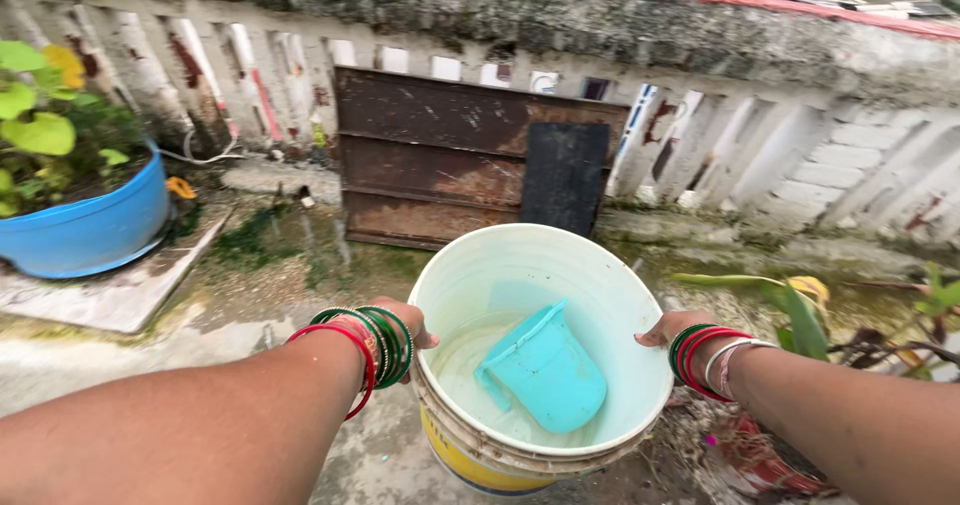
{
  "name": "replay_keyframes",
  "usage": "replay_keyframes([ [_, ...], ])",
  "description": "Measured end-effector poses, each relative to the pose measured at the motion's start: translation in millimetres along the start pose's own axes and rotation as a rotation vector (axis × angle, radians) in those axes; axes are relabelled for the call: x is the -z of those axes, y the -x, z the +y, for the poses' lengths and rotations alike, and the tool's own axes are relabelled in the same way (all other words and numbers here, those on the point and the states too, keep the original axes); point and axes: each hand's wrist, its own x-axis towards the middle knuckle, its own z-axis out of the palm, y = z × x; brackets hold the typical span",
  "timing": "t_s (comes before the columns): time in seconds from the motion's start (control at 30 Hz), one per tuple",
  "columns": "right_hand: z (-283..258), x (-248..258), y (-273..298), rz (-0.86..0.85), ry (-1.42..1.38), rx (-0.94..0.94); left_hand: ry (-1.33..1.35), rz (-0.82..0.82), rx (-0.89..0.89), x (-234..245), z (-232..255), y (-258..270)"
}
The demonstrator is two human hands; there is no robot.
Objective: The person removes dead leaves and weeds from potted plants by hand, carries a bucket of water to another potted plant, clears debris around the stems, and waters the plant using a plastic mug.
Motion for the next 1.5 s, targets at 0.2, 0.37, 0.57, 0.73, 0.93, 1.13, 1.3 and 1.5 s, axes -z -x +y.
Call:
replay_keyframes([
  [0.2, -92.9, -98.4, 56.6, -0.056, 0.107, 0.087, 0.182, 0.081, 0.013, 102.1, -75.4, 20.0],
  [0.37, -164.3, -191.3, 113.8, -0.053, 0.654, 0.328, 0.154, 0.105, 0.001, 188.2, -140.3, 18.6],
  [0.57, -226.4, -306.5, 203.7, -0.206, 0.125, 0.258, 0.2, 0.178, 0.085, 271.1, -236.6, 38.2],
  [0.73, -281.4, -389.0, 277.5, -0.299, 0.284, 0.344, -0.055, 0.332, 0.097, 321.8, -310.4, 44.9],
  [0.93, -344.7, -483.5, 316.2, -0.358, 0.404, 0.447, 0.271, 0.365, 0.21, 355.8, -376.4, 90.4],
  [1.13, -398.4, -577.0, 327.8, -0.4, 0.721, 0.685, 0.185, 0.391, 0.269, 384.3, -421.4, 105.5],
  [1.3, -443.9, -653.9, 333.5, -0.492, 0.739, 0.763, 0.222, 0.474, 0.379, 412.8, -441.7, 95.6],
  [1.5, -496.7, -726.5, 337.1, -0.542, 0.781, 0.773, 0.457, 0.496, 0.469, 457.4, -466.7, 51.2],
])
